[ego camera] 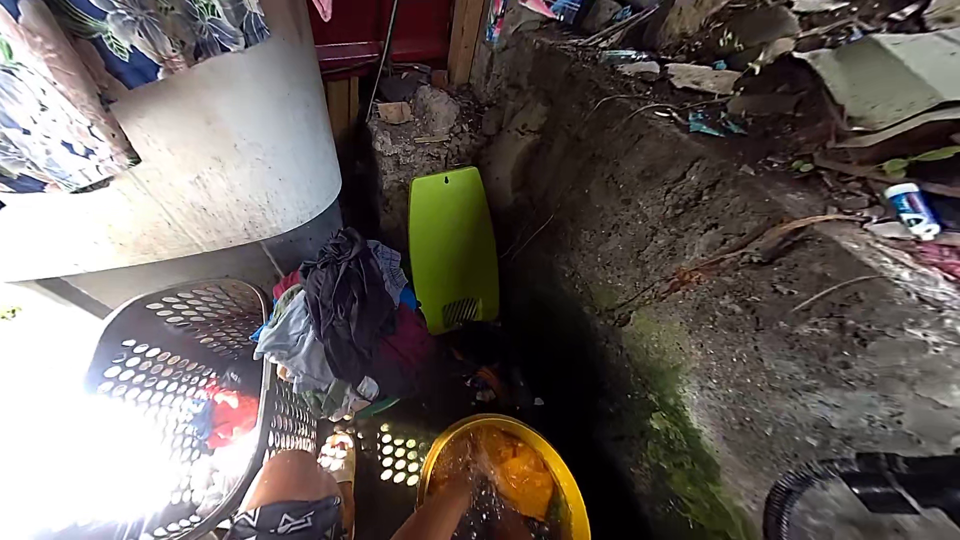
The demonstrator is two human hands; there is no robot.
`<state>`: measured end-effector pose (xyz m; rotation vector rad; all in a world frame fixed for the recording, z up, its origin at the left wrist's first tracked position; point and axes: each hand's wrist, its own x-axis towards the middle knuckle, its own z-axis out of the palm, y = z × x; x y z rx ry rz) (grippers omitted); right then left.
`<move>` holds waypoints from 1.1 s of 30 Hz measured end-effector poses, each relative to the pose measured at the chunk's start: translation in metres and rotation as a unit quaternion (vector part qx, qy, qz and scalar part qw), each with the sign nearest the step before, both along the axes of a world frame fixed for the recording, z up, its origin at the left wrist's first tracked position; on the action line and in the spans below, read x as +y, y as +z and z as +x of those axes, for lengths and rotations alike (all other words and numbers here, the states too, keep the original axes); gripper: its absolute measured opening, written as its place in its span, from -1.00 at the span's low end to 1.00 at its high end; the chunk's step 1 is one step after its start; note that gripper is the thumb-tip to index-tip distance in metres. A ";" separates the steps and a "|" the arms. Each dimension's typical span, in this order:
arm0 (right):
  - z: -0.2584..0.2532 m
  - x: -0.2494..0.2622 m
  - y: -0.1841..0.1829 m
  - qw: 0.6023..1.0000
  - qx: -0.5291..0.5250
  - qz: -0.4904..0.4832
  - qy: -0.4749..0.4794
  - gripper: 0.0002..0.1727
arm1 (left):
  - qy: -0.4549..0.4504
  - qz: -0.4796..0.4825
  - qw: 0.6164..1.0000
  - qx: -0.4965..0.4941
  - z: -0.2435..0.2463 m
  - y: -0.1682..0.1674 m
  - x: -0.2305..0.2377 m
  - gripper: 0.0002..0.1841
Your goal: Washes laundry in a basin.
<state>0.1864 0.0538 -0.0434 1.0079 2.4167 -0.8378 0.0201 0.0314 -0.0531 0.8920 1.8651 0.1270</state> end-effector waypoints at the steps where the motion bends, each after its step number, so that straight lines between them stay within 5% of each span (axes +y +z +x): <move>1: -0.016 0.006 -0.005 0.994 -0.103 -0.046 -0.008 -0.37 | -0.027 0.018 0.999 0.015 -0.001 0.009 -0.009 -0.39; 3: -0.031 0.009 -0.004 0.983 -0.157 -0.080 -0.041 -0.31 | -0.107 0.055 0.991 0.055 -0.005 0.014 -0.021 -0.38; 7: -0.024 0.020 0.062 0.987 0.116 -0.084 -0.071 -0.78 | -0.208 0.054 0.976 0.044 -0.017 0.052 -0.044 -0.21; 10: -0.038 0.017 0.162 0.931 0.355 -0.031 -0.078 -0.95 | -0.107 0.182 0.977 0.003 -0.022 0.066 -0.062 0.21; 12: -0.045 0.011 0.216 0.870 0.488 0.008 -0.073 -0.92 | 0.007 0.288 0.957 -0.030 -0.015 0.059 -0.066 0.33; 15: -0.041 0.009 0.262 0.796 0.593 0.017 -0.125 -0.82 | 0.221 0.370 0.901 -0.050 0.008 0.060 -0.056 -0.07; 18: -0.031 0.019 0.248 0.725 0.634 0.075 -0.258 -0.83 | 0.433 0.411 0.767 -0.234 0.025 0.095 -0.039 -0.50; 20: -0.019 0.024 0.209 0.725 0.592 0.097 -0.339 -0.87 | 0.487 0.396 0.715 -0.307 0.032 0.132 -0.035 -0.56; 22: -0.012 0.024 0.163 0.745 0.533 -0.005 -0.401 -0.56 | 0.465 0.420 0.692 -0.358 0.039 0.158 -0.033 -0.62; 24: -0.012 0.008 0.121 0.719 0.491 -0.175 -0.460 -0.41 | 0.394 0.462 0.694 -0.387 0.051 0.175 -0.033 -0.64; 27: -0.018 -0.036 0.110 0.598 0.540 -0.318 -0.500 -0.66 | 0.311 0.482 0.682 -0.453 0.065 0.184 -0.032 -0.69; 30: -0.022 -0.024 0.103 0.510 0.647 -0.357 -0.439 -0.36 | 0.338 0.419 0.691 -0.482 0.054 0.173 -0.046 -0.63; 32: -0.022 0.004 0.100 0.520 0.651 -0.324 -0.449 -0.35 | 0.352 0.410 0.721 -0.434 0.031 0.144 -0.058 -0.49; 33: -0.021 0.012 0.105 0.559 0.620 -0.256 -0.486 -0.48 | 0.327 0.409 0.760 -0.385 0.017 0.125 -0.066 -0.39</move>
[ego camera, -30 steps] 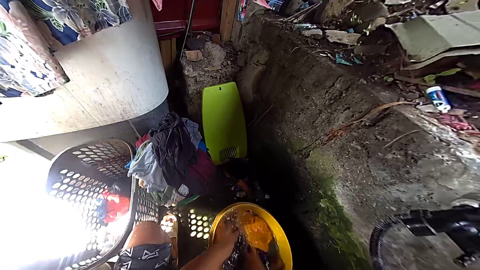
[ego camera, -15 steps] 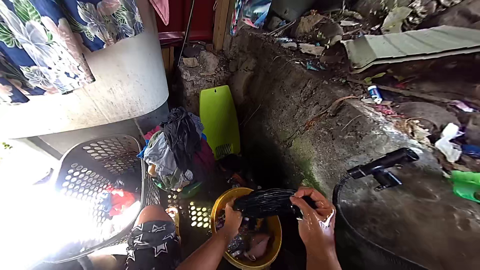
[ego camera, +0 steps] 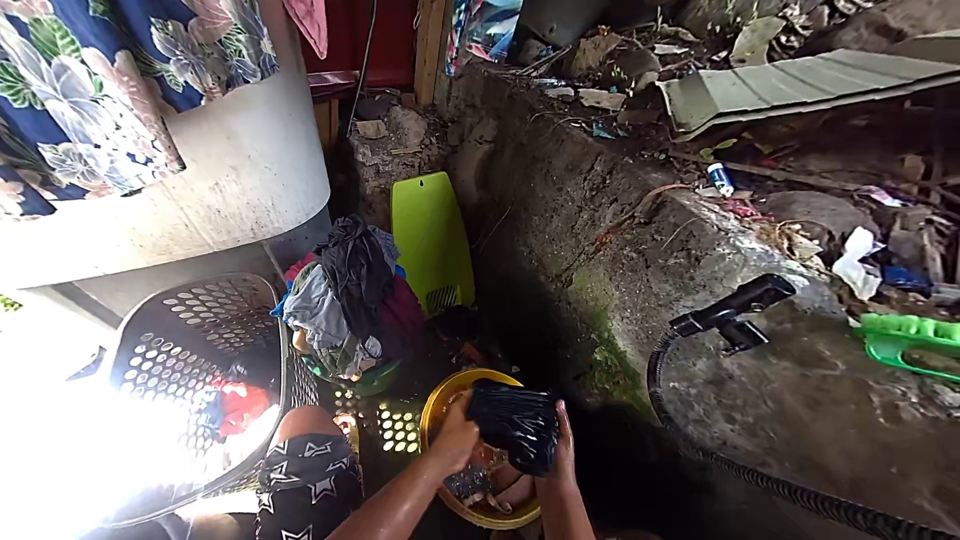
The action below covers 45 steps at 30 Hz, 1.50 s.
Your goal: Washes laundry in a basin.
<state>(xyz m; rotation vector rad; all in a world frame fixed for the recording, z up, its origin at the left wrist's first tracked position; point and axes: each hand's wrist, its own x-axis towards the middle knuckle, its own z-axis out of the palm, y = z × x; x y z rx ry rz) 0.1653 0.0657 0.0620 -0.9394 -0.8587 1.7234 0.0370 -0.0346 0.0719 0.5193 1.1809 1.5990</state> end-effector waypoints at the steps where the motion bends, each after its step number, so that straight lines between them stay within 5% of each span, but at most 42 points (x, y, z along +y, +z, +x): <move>1: 0.000 0.005 0.006 0.995 -0.093 0.012 -0.043 -0.55 | -0.028 -0.030 0.998 0.057 -0.013 -0.020 -0.009 -0.29; 3: -0.011 0.008 0.019 0.964 -0.230 0.099 -0.086 -0.47 | -0.104 -0.096 0.989 0.033 -0.024 -0.039 -0.025 -0.17; 5: -0.022 -0.009 0.028 0.919 -0.316 0.231 -0.052 -0.42 | -0.123 -0.125 0.977 -0.119 -0.014 -0.034 -0.030 -0.46; 8: -0.032 -0.046 0.028 0.828 -0.368 0.424 -0.006 -0.39 | -0.040 -0.115 0.932 -0.342 -0.002 -0.014 -0.009 -0.41; 10: -0.037 -0.062 0.021 0.798 -0.357 0.483 -0.051 -0.43 | 0.015 -0.086 0.921 -0.380 0.000 0.000 0.004 -0.36; 14: -0.034 -0.057 0.025 0.916 -0.342 0.186 -0.096 -0.44 | 0.112 -0.076 0.974 -0.182 0.000 0.011 0.035 -0.71; 18: -0.021 -0.038 0.000 0.986 -0.146 -0.080 0.008 -0.44 | 0.064 0.018 0.992 0.112 0.009 0.036 0.045 -0.57; 21: -0.007 -0.042 -0.011 0.975 -0.019 -0.184 0.121 -0.49 | -0.050 0.100 0.931 0.347 0.012 0.034 0.045 -0.68; 24: 0.012 -0.036 -0.028 0.943 0.017 -0.236 0.233 -0.56 | -0.186 0.085 0.859 0.469 0.007 0.052 0.030 -0.62; 26: 0.003 -0.039 -0.007 0.941 -0.042 -0.259 0.214 -0.61 | -0.195 0.091 0.852 0.477 0.000 0.051 0.023 -0.65; 29: -0.035 -0.048 0.032 0.948 -0.071 -0.215 0.222 -0.60 | -0.056 0.157 0.900 0.403 -0.032 0.038 0.013 -0.72; 32: -0.062 -0.037 0.031 0.923 0.022 -0.150 0.353 -0.43 | 0.131 0.179 0.927 0.303 -0.090 0.053 -0.019 -0.79; 35: -0.068 -0.018 0.008 0.915 -0.147 -0.047 0.373 -0.43 | 0.307 0.112 0.923 0.205 -0.153 0.092 -0.079 -0.74; 37: -0.058 0.003 -0.023 0.855 -0.341 0.065 0.385 -0.42 | 0.409 0.122 0.881 0.202 -0.200 0.102 -0.124 -0.75; 40: -0.039 0.027 -0.067 0.700 -0.573 0.168 0.391 -0.30 | 0.518 0.137 0.808 0.246 -0.258 0.115 -0.184 -0.83; 45: -0.038 0.014 -0.090 0.559 -0.689 0.141 0.440 -0.26 | 0.668 0.147 0.688 0.242 -0.316 0.119 -0.208 -0.76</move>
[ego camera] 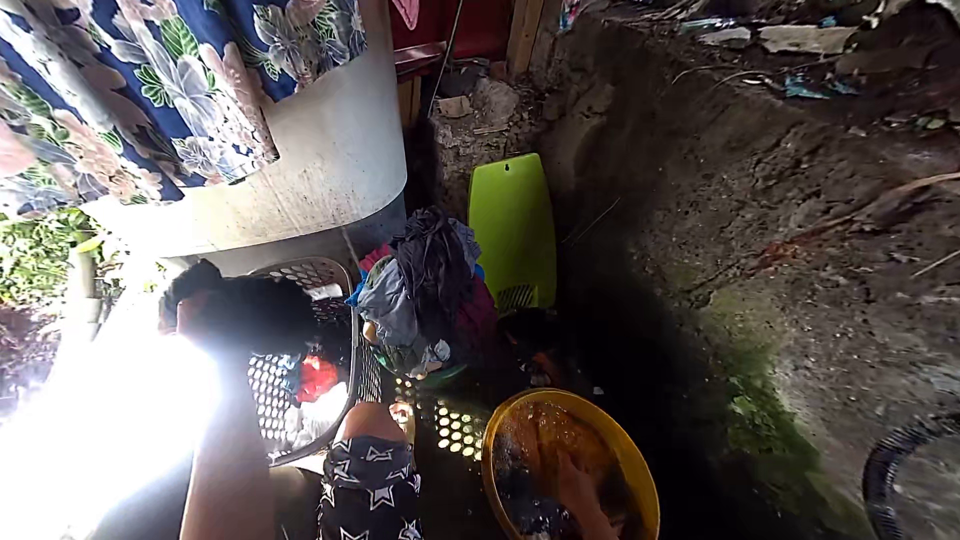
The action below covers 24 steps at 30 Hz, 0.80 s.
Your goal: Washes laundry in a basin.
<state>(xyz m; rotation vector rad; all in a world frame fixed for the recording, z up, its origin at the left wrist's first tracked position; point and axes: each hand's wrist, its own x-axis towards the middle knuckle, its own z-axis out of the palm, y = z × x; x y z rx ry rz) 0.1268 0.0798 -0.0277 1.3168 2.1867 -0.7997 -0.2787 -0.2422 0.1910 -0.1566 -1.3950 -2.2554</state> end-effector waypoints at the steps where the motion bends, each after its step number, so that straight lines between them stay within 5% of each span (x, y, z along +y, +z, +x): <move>1: -0.001 -0.007 -0.004 1.000 -0.028 -0.005 0.003 -0.27 | 0.030 0.016 0.999 -0.008 -0.014 -0.012 0.002 -0.73; 4: -0.004 -0.029 -0.015 0.996 -0.080 -0.036 0.011 -0.32 | 0.077 -0.097 0.982 -0.144 -0.047 -0.078 0.010 -0.54; 7: 0.001 -0.040 -0.017 0.991 -0.104 -0.070 0.037 -0.39 | 0.031 -0.407 0.835 -0.369 -0.056 -0.146 0.004 -0.22; 9: 0.007 -0.034 -0.026 0.989 -0.106 -0.088 0.055 -0.43 | -0.018 -0.449 0.786 -0.424 -0.040 -0.156 0.005 -0.10; 12: 0.012 -0.033 -0.021 0.996 -0.076 -0.016 0.046 -0.51 | -0.044 -0.448 0.825 -0.342 -0.015 -0.145 0.006 -0.33; 14: 0.016 -0.031 -0.012 0.994 0.088 0.047 -0.040 -0.59 | -0.078 -0.421 0.872 -0.237 0.004 -0.125 0.012 -0.49; 18: 0.015 -0.006 0.051 0.875 0.434 0.015 -0.214 -0.62 | -0.226 -0.367 0.901 -0.053 0.067 -0.076 0.059 -0.68; 21: 0.012 -0.001 0.143 0.843 0.512 0.066 -0.148 -0.69 | -0.396 -0.366 0.842 0.033 0.131 -0.051 0.113 -0.74; 24: 0.012 -0.007 0.222 0.793 0.592 0.130 -0.067 -0.75 | -0.555 -0.417 0.715 0.081 0.195 -0.056 0.172 -0.68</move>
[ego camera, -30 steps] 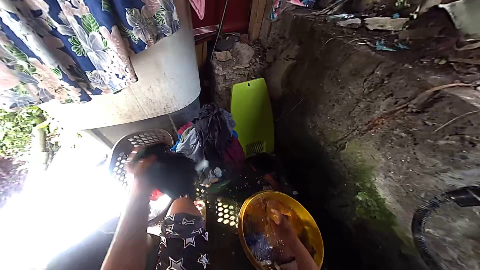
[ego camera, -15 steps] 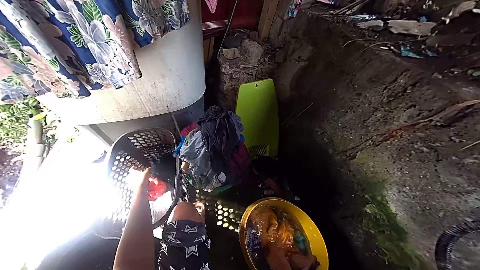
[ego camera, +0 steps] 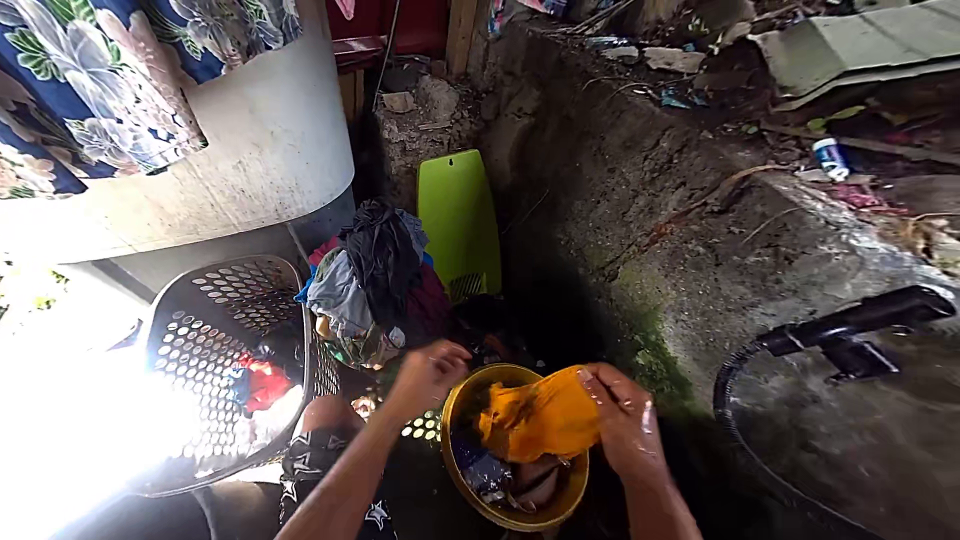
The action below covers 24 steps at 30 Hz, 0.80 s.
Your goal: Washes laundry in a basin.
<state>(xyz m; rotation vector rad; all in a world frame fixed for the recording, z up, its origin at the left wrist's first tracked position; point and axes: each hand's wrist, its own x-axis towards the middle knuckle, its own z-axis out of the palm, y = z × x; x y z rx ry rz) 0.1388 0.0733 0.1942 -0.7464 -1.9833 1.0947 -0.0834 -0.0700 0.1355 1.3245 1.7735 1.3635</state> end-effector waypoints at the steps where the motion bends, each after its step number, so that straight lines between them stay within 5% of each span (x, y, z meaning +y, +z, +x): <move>1: 0.002 0.000 0.022 0.999 0.037 0.026 0.005 -0.77 | -0.056 -0.020 0.998 0.004 0.018 -0.013 0.018 -0.63; 5: 0.016 -0.005 0.093 0.983 0.156 0.100 -0.011 -0.72 | -0.163 -0.150 0.975 -0.026 0.069 -0.095 0.062 -0.52; 9: 0.023 -0.001 0.092 0.984 0.032 0.171 -0.023 -0.76 | -0.171 -0.115 0.955 -0.214 0.083 -0.106 0.068 -0.67; 13: 0.023 0.009 0.012 0.966 -0.250 0.067 -0.023 -0.69 | -0.140 -0.046 0.938 -0.313 0.073 -0.055 0.079 -0.73; 16: 0.022 0.026 -0.077 0.870 -0.483 -0.086 -0.045 -0.56 | -0.109 -0.017 0.914 -0.391 0.067 -0.039 0.083 -0.77; 18: 0.024 0.028 -0.144 0.831 -0.539 -0.136 -0.019 -0.30 | -0.066 -0.013 0.911 -0.408 0.062 -0.060 0.091 -0.78; 21: 0.020 0.010 -0.213 0.778 -0.620 -0.087 0.056 -0.18 | -0.054 -0.141 0.960 -0.235 0.052 -0.106 0.101 -0.58; 24: 0.018 -0.009 -0.250 0.704 -0.701 -0.037 0.107 -0.17 | -0.114 -0.380 0.918 -0.013 0.063 -0.144 0.102 -0.21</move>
